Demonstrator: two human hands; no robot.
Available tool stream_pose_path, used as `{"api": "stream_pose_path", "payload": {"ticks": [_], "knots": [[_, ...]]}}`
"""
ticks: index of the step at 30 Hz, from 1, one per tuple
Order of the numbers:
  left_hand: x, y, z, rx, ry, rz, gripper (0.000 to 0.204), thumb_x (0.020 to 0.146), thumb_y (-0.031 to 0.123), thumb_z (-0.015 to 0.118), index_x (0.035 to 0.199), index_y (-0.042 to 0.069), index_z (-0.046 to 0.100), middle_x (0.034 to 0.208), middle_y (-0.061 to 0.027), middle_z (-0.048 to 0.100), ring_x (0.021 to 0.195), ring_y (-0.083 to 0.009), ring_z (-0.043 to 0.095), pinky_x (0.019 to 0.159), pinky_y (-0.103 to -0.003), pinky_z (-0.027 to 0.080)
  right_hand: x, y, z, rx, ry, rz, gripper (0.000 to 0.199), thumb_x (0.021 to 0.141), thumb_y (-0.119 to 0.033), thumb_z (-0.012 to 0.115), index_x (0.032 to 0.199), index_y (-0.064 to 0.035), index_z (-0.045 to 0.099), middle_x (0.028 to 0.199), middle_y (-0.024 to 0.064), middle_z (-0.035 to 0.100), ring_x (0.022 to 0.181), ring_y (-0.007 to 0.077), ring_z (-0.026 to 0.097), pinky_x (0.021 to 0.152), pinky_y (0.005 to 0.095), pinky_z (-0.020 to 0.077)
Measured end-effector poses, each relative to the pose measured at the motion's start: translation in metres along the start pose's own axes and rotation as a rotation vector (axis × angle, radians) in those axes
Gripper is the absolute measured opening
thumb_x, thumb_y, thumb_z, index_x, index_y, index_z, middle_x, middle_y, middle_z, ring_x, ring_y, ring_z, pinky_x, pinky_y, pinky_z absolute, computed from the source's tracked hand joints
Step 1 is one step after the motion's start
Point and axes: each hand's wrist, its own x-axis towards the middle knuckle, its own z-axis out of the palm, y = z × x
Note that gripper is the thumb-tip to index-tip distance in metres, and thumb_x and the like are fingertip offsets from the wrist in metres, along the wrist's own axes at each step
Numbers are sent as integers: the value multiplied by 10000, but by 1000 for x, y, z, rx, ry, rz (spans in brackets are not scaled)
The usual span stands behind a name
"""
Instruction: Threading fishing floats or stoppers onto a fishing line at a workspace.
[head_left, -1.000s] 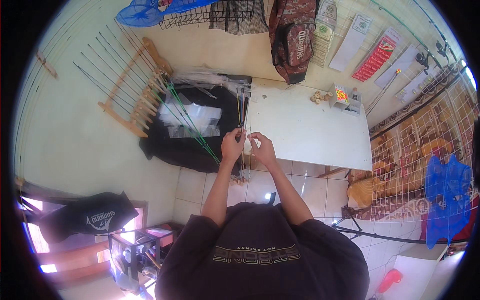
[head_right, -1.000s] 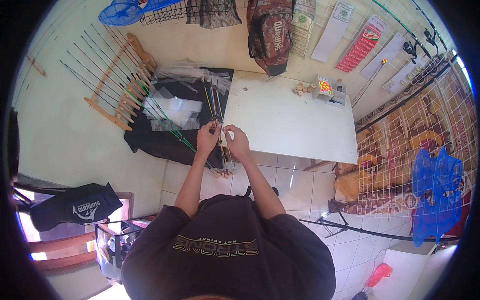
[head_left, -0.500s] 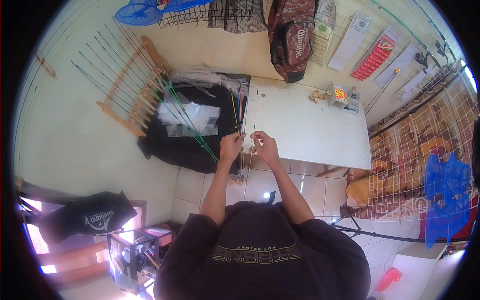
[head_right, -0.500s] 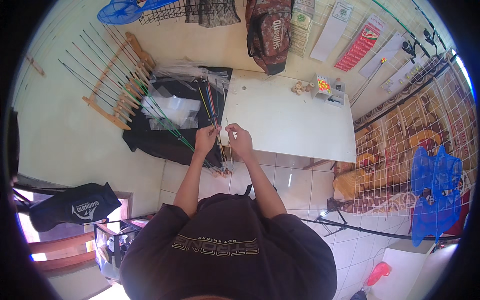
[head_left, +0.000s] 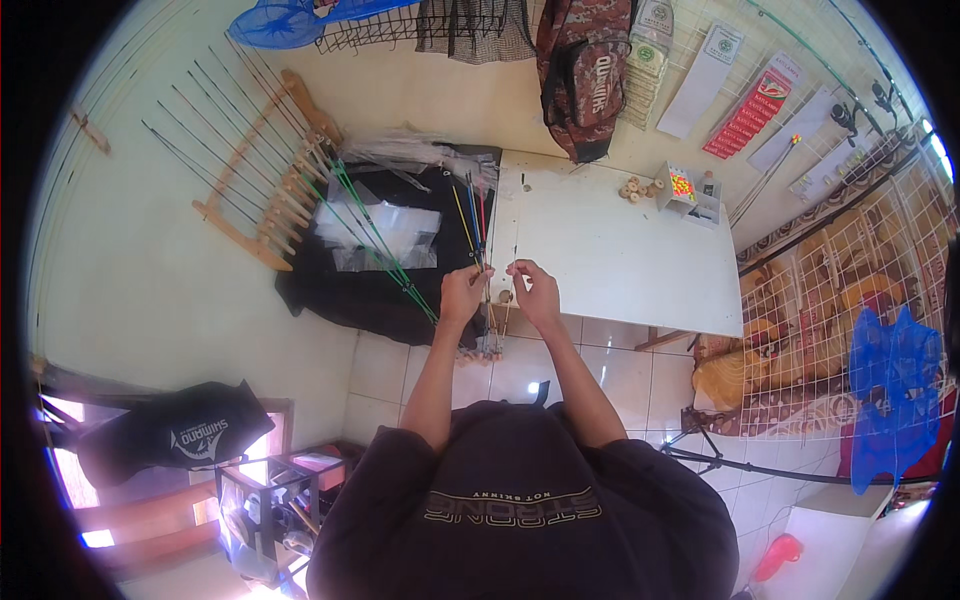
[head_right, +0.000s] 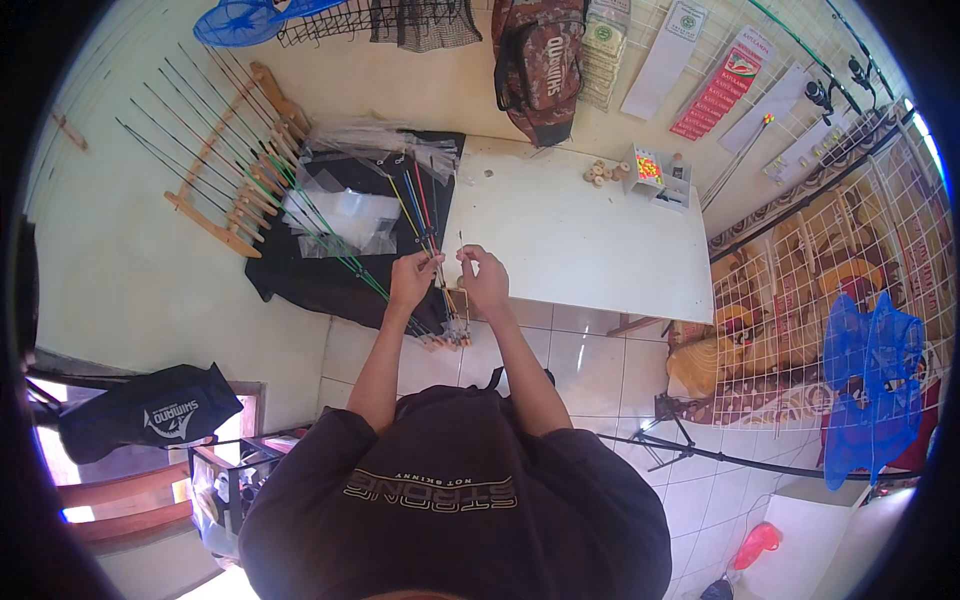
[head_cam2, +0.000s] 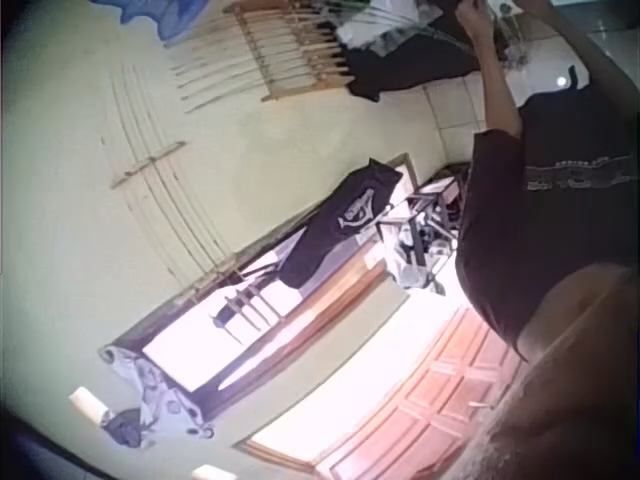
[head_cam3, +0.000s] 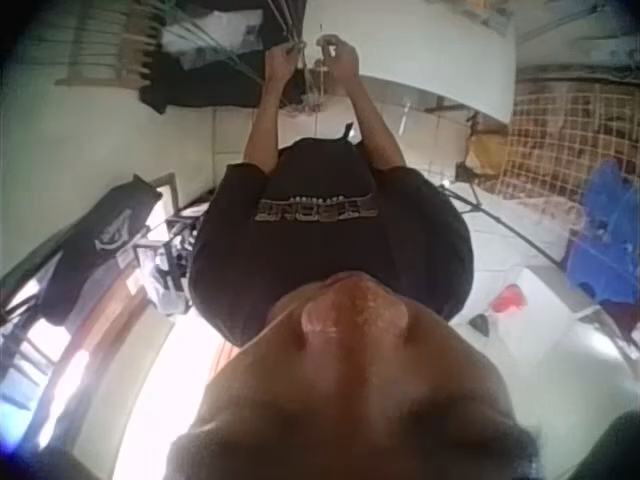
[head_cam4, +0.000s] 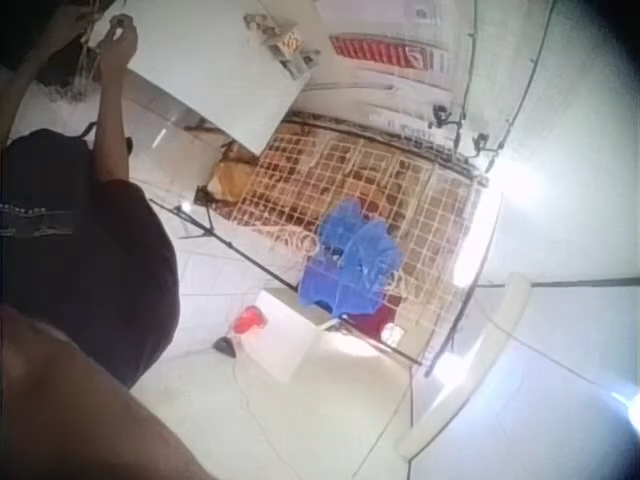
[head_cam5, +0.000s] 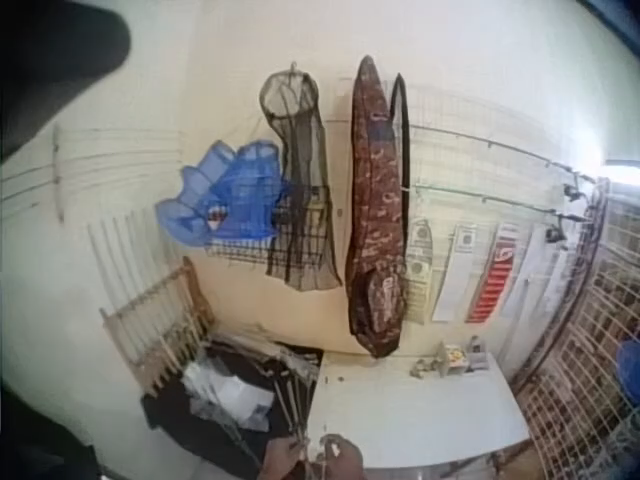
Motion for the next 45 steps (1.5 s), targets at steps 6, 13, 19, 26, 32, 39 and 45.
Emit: {"api": "stream_pose_path", "payload": {"ticks": [6,13,19,26,32,39,45], "knots": [[6,-9,3,10,88,23,166,844,174,644,934,45,697,702,-142,666,643,-185,658,596,-312,492,2,0,-1,-19,5,2,106,868,-111,567,952,-81,624,879,74,683,863,245,656,739,357,499],[8,-11,4,-11,120,-37,187,851,226,633,972,90,676,741,-119,679,695,-246,680,630,-333,507,2,3,-3,-31,35,-1,108,865,-114,570,947,-83,632,875,73,679,848,240,647,743,356,493],[6,-26,14,-40,134,5,198,847,95,643,1017,-4,651,896,-113,701,789,-150,684,674,-272,538,-4,2,-4,-68,69,-76,117,887,-105,561,968,-56,631,924,70,682,850,242,646,721,358,522],[-1,-21,9,50,99,15,449,854,154,625,1255,13,481,1139,-139,633,1047,-282,617,869,-390,505,-11,2,-8,-112,149,-132,123,878,-92,573,979,-58,636,924,59,681,817,235,620,678,334,504],[-11,-12,6,150,159,88,553,869,196,594,1341,6,380,1298,-190,504,1198,-338,477,1021,-378,365,-17,1,-10,-105,168,-107,143,874,-97,585,995,-56,651,938,69,678,805,229,605,680,334,498],[-22,-20,10,158,184,62,628,847,178,610,1361,-30,314,1372,-234,391,1266,-365,384,1047,-410,334,-22,4,-9,-101,193,-93,142,878,-109,589,999,-71,653,930,56,675,819,216,596,673,325,494],[-32,-11,14,175,394,210,488,815,124,661,1198,-27,399,1153,-197,484,1108,-351,434,951,-417,363,-24,5,-11,-83,241,-115,144,858,-76,609,991,-60,661,932,51,678,803,207,576,659,311,485]]}}
